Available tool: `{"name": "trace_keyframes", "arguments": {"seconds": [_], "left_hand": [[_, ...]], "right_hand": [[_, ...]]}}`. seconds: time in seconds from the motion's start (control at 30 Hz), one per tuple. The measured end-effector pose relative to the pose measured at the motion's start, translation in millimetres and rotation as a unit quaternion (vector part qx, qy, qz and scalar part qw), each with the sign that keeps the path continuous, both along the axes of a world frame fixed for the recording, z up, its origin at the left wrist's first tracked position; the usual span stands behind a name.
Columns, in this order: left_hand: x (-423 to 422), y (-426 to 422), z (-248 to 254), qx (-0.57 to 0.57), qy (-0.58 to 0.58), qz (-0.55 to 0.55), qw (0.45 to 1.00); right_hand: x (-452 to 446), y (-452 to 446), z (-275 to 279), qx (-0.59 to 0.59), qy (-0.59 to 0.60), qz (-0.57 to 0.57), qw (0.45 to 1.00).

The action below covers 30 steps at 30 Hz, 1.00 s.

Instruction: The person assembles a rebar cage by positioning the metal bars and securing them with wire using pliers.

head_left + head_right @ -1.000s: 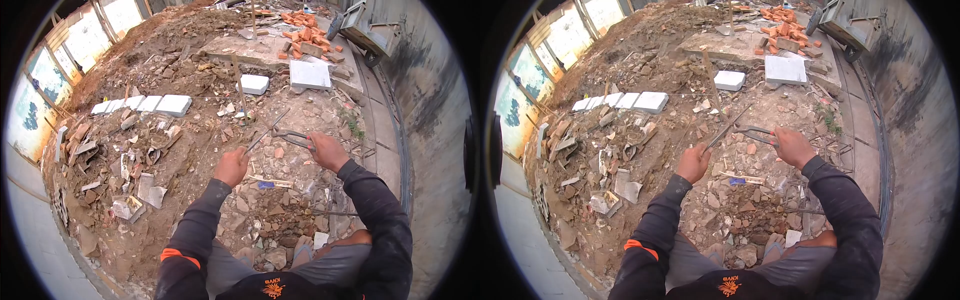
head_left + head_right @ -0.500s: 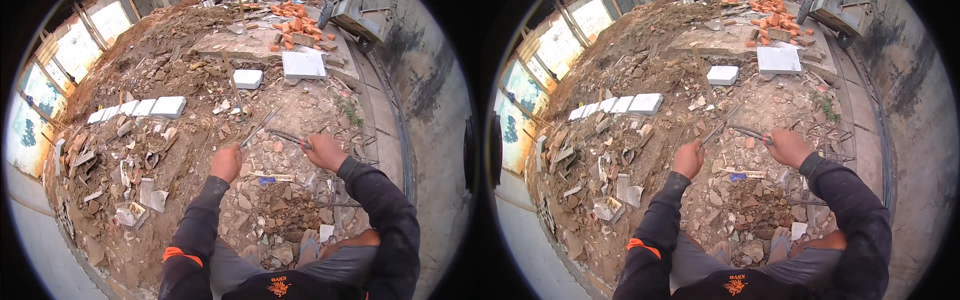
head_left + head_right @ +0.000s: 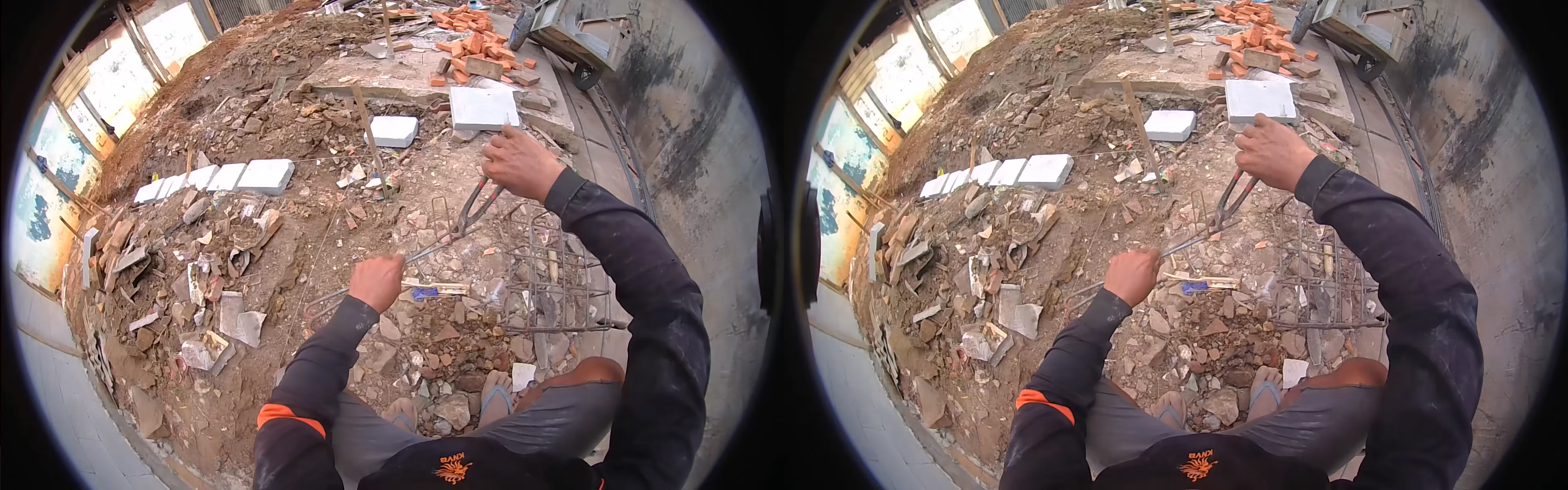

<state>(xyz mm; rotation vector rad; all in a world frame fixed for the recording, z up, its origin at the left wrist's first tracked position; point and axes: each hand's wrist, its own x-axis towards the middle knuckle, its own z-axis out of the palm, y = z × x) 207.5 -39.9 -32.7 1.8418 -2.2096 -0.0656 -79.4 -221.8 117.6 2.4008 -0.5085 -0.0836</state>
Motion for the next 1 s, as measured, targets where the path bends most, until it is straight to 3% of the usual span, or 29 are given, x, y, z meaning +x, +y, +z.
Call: {"name": "trace_keyframes", "arguments": {"seconds": [0.17, 0.2, 0.23, 0.3, 0.43, 0.47, 0.5, 0.57, 0.7, 0.77, 0.8, 0.87, 1.0], "left_hand": [[12, 15, 35, -0.071, 0.071, -0.122, 0.987], [18, 17, 42, -0.098, 0.139, -0.117, 0.978], [22, 15, 43, -0.104, 0.136, -0.116, 0.978], [30, 11, 42, -0.105, 0.220, -0.062, 0.968], [22, 6, 30, -0.068, 0.313, -0.050, 0.946], [24, 3, 30, -0.008, 0.350, -0.024, 0.936], [29, -3, 25, -0.008, 0.351, -0.023, 0.936], [41, -16, 11, -0.020, 0.254, 0.014, 0.967], [34, -13, 18, -0.013, 0.140, 0.096, 0.985], [32, -7, 15, 0.021, 0.035, 0.044, 0.998], [34, -5, 11, 0.026, 0.037, 0.043, 0.998], [41, 0, -1, 0.153, -0.100, -0.053, 0.982], [64, 13, -30, 0.201, 0.013, -0.128, 0.971]], "right_hand": [[-44, -38, -4, 0.135, 0.004, 0.010, 0.991], [-53, -35, -8, 0.222, -0.028, -0.073, 0.972], [-56, -28, -8, 0.305, -0.058, -0.150, 0.939], [-60, -7, -9, 0.376, -0.146, -0.161, 0.901], [-63, 1, -27, 0.277, -0.186, -0.123, 0.934], [-67, 4, -32, 0.146, -0.194, -0.065, 0.968], [-65, 9, -27, 0.146, -0.193, -0.064, 0.968], [-51, 21, -13, 0.023, -0.184, -0.068, 0.980], [-33, 40, -19, 0.067, -0.128, -0.119, 0.982], [-31, 38, -23, 0.042, -0.080, -0.141, 0.986], [-37, 29, -27, 0.047, -0.078, -0.143, 0.986], [-57, 4, -34, 0.084, -0.106, -0.204, 0.970], [-86, -2, -55, 0.229, -0.041, -0.313, 0.921]]}}
